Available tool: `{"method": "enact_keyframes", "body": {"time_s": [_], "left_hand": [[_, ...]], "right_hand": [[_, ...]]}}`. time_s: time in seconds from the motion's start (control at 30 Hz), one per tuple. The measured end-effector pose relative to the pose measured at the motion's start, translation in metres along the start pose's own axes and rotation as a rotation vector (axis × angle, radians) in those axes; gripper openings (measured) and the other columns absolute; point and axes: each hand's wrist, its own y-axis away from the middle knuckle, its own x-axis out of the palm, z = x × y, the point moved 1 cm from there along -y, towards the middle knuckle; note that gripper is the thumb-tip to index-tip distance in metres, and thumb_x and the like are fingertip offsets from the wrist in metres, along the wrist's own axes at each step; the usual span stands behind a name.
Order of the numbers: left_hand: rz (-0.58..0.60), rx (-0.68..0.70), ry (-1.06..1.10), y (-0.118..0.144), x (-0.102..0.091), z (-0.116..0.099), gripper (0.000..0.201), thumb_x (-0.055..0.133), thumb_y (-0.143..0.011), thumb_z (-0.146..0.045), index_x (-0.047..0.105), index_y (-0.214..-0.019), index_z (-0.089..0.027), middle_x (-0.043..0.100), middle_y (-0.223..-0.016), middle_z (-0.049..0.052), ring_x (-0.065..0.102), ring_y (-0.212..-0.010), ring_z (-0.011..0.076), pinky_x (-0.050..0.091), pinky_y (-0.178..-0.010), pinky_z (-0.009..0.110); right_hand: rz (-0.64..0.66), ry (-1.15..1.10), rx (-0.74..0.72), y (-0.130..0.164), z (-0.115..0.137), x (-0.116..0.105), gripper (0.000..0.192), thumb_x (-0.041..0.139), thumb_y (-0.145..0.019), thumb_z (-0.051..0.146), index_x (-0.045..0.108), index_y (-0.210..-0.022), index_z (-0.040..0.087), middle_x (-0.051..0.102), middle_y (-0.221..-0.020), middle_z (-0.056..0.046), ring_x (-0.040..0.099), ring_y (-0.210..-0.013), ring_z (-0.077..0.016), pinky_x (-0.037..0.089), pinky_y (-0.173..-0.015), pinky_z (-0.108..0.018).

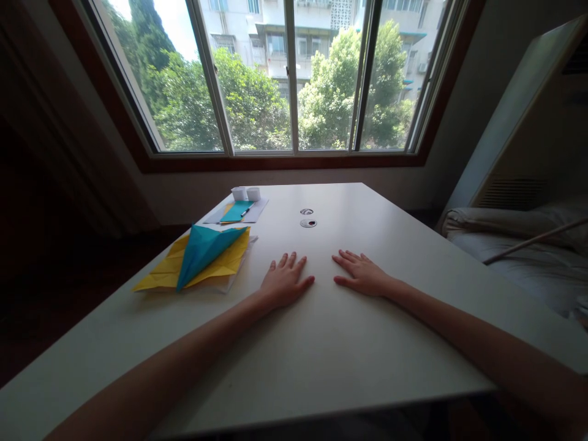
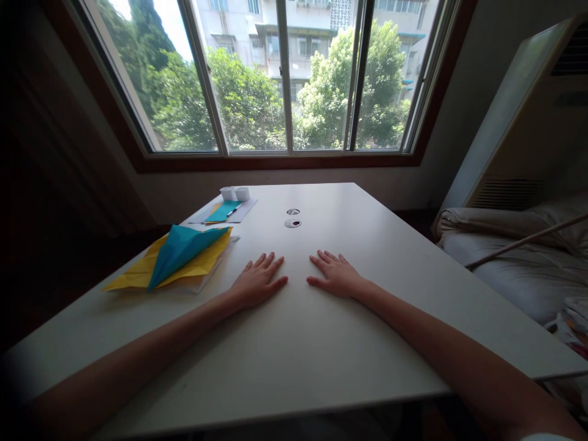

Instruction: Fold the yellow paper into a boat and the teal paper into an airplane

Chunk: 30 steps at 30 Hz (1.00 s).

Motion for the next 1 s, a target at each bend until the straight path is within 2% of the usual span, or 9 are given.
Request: {"method": "enact_keyframes", "body": {"time_s": [0.47, 0.67, 0.77, 0.8, 0.9, 0.97, 1.0], "left_hand": [[0.000, 0.004, -0.010, 0.003, -0.004, -0.002, 0.069, 0.019, -0.082, -0.066, 0.023, -0.139, -0.026, 0.018, -0.147, 0.008, 0.012, -0.134, 0.0302, 0.017, -0.103, 0.051], [-0.014, 0.033, -0.006, 0.002, -0.010, 0.000, 0.065, 0.022, -0.083, -0.064, 0.029, -0.136, -0.026, 0.024, -0.144, 0.009, 0.020, -0.131, 0.0303, 0.023, -0.101, 0.050], [0.006, 0.131, 0.051, -0.003, -0.024, 0.016, 0.054, 0.022, -0.087, -0.054, 0.043, -0.127, -0.025, 0.042, -0.134, 0.007, 0.037, -0.124, 0.0231, 0.033, -0.098, 0.038], [-0.031, 0.133, 0.070, -0.005, -0.031, 0.026, 0.052, 0.021, -0.088, -0.052, 0.047, -0.123, -0.023, 0.047, -0.129, 0.007, 0.042, -0.119, 0.0207, 0.035, -0.096, 0.034], [-0.277, 0.062, -0.051, -0.005, -0.052, 0.063, 0.048, 0.028, -0.088, -0.048, 0.047, -0.122, -0.020, 0.048, -0.127, 0.008, 0.042, -0.117, 0.0221, 0.033, -0.098, 0.034], [-0.351, -0.036, -0.154, -0.002, -0.063, 0.090, 0.048, 0.033, -0.086, -0.046, 0.043, -0.125, -0.018, 0.045, -0.130, 0.010, 0.039, -0.120, 0.0248, 0.031, -0.099, 0.036], [-0.343, -0.087, -0.191, 0.000, -0.067, 0.104, 0.049, 0.035, -0.085, -0.044, 0.042, -0.125, -0.017, 0.044, -0.130, 0.011, 0.039, -0.120, 0.0260, 0.031, -0.098, 0.036]], "right_hand": [[0.003, -0.006, -0.002, 0.003, 0.003, -0.006, 0.078, 0.023, -0.078, 0.071, 0.024, -0.139, 0.024, 0.019, -0.146, -0.008, 0.018, -0.133, -0.0269, 0.014, -0.106, -0.046], [0.001, -0.004, 0.000, 0.004, 0.004, -0.007, 0.077, 0.023, -0.078, 0.071, 0.024, -0.139, 0.024, 0.018, -0.146, -0.008, 0.017, -0.133, -0.0263, 0.014, -0.106, -0.046], [0.006, -0.010, -0.003, 0.005, 0.004, -0.008, 0.078, 0.023, -0.078, 0.071, 0.024, -0.139, 0.024, 0.019, -0.146, -0.008, 0.017, -0.134, -0.0264, 0.013, -0.106, -0.046], [0.006, -0.012, -0.005, 0.005, 0.004, -0.008, 0.078, 0.023, -0.077, 0.071, 0.024, -0.139, 0.024, 0.019, -0.146, -0.008, 0.017, -0.134, -0.0265, 0.013, -0.106, -0.046], [0.003, -0.018, -0.011, 0.006, 0.004, -0.008, 0.078, 0.023, -0.077, 0.072, 0.024, -0.139, 0.024, 0.019, -0.146, -0.008, 0.017, -0.134, -0.0262, 0.013, -0.106, -0.046], [0.002, -0.019, -0.012, 0.006, 0.003, -0.009, 0.078, 0.023, -0.077, 0.071, 0.024, -0.139, 0.024, 0.018, -0.146, -0.009, 0.017, -0.134, -0.0261, 0.013, -0.106, -0.046], [0.003, -0.019, -0.011, 0.007, 0.003, -0.009, 0.078, 0.023, -0.077, 0.071, 0.024, -0.139, 0.024, 0.019, -0.146, -0.009, 0.017, -0.134, -0.0261, 0.013, -0.106, -0.046]]}}
